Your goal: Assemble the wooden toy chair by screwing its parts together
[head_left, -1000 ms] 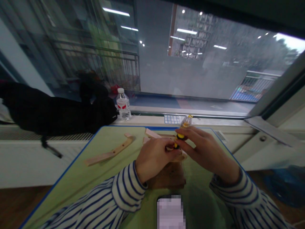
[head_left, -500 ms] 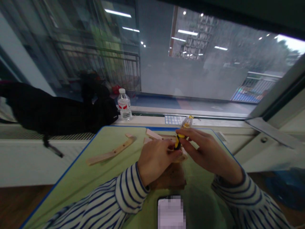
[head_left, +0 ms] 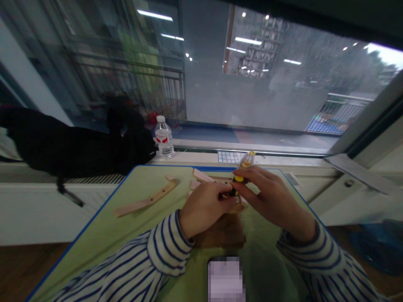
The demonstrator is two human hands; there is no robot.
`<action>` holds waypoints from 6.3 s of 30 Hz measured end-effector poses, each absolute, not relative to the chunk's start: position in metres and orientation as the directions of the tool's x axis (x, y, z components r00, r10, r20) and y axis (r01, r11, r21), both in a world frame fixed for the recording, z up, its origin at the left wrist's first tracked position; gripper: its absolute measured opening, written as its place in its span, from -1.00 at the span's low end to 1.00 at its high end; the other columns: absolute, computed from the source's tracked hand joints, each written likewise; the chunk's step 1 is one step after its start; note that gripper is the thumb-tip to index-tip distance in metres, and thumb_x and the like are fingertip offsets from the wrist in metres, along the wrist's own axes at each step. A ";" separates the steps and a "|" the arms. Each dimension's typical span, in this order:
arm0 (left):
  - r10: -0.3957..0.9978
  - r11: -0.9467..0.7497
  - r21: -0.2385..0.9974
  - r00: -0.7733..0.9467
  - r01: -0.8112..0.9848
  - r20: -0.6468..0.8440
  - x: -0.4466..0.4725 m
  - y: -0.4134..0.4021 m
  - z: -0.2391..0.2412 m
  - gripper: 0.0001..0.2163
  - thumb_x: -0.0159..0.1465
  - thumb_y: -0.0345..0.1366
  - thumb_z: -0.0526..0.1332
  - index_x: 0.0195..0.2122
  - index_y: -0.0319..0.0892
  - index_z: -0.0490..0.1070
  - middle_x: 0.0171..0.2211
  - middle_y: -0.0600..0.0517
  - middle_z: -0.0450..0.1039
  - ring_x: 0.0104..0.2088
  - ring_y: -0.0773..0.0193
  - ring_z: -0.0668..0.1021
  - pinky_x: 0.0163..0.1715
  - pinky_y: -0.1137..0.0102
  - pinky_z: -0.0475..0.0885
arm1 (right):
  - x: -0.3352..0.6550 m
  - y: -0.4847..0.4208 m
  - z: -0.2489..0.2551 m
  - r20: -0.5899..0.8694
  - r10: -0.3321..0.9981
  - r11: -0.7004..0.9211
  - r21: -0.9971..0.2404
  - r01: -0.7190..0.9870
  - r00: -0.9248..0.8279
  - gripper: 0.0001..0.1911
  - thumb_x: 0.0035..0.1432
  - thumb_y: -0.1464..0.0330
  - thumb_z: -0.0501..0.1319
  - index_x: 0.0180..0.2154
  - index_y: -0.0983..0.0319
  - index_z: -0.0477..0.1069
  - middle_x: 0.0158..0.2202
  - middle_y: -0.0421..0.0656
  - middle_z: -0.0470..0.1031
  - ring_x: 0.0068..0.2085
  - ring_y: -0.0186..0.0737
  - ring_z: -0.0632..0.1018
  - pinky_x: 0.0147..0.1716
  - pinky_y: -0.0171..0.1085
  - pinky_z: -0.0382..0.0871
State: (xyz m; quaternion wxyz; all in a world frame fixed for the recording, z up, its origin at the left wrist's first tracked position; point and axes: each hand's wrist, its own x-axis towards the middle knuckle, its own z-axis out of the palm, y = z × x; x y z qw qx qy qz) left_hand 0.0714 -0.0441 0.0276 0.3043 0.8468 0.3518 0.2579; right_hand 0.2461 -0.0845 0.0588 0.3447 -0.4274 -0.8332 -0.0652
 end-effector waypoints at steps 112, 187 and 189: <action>0.774 -0.537 0.728 0.593 0.426 0.224 0.069 -0.043 0.025 -0.82 0.20 -0.19 0.20 -0.22 -0.07 0.52 -0.30 0.08 0.54 -0.33 0.25 0.50 -0.37 0.43 0.32 | 0.248 -0.084 0.057 0.621 0.670 0.653 -0.231 0.722 -0.408 -0.75 0.24 0.32 0.16 -0.05 0.26 0.38 -0.17 -0.05 0.53 -0.16 -0.19 0.53 -0.16 -0.18 0.44; 0.717 -0.593 0.675 0.669 0.439 0.195 0.070 -0.045 0.032 -0.80 0.27 -0.29 0.09 -0.22 -0.13 0.51 -0.35 0.07 0.54 -0.36 0.26 0.50 -0.32 0.42 0.31 | 0.249 -0.088 0.062 0.587 0.681 0.660 -0.233 0.714 -0.437 -0.75 0.21 0.40 0.13 -0.06 0.31 0.38 -0.20 -0.04 0.53 -0.19 -0.18 0.53 -0.18 -0.17 0.43; 0.712 -0.594 0.677 0.675 0.433 0.193 0.070 -0.044 0.032 -0.80 0.27 -0.30 0.09 -0.24 -0.14 0.50 -0.36 0.07 0.53 -0.37 0.27 0.49 -0.33 0.42 0.31 | 0.249 -0.088 0.061 0.585 0.685 0.653 -0.230 0.721 -0.434 -0.75 0.22 0.38 0.14 -0.07 0.31 0.39 -0.23 -0.05 0.52 -0.21 -0.18 0.52 -0.22 -0.17 0.42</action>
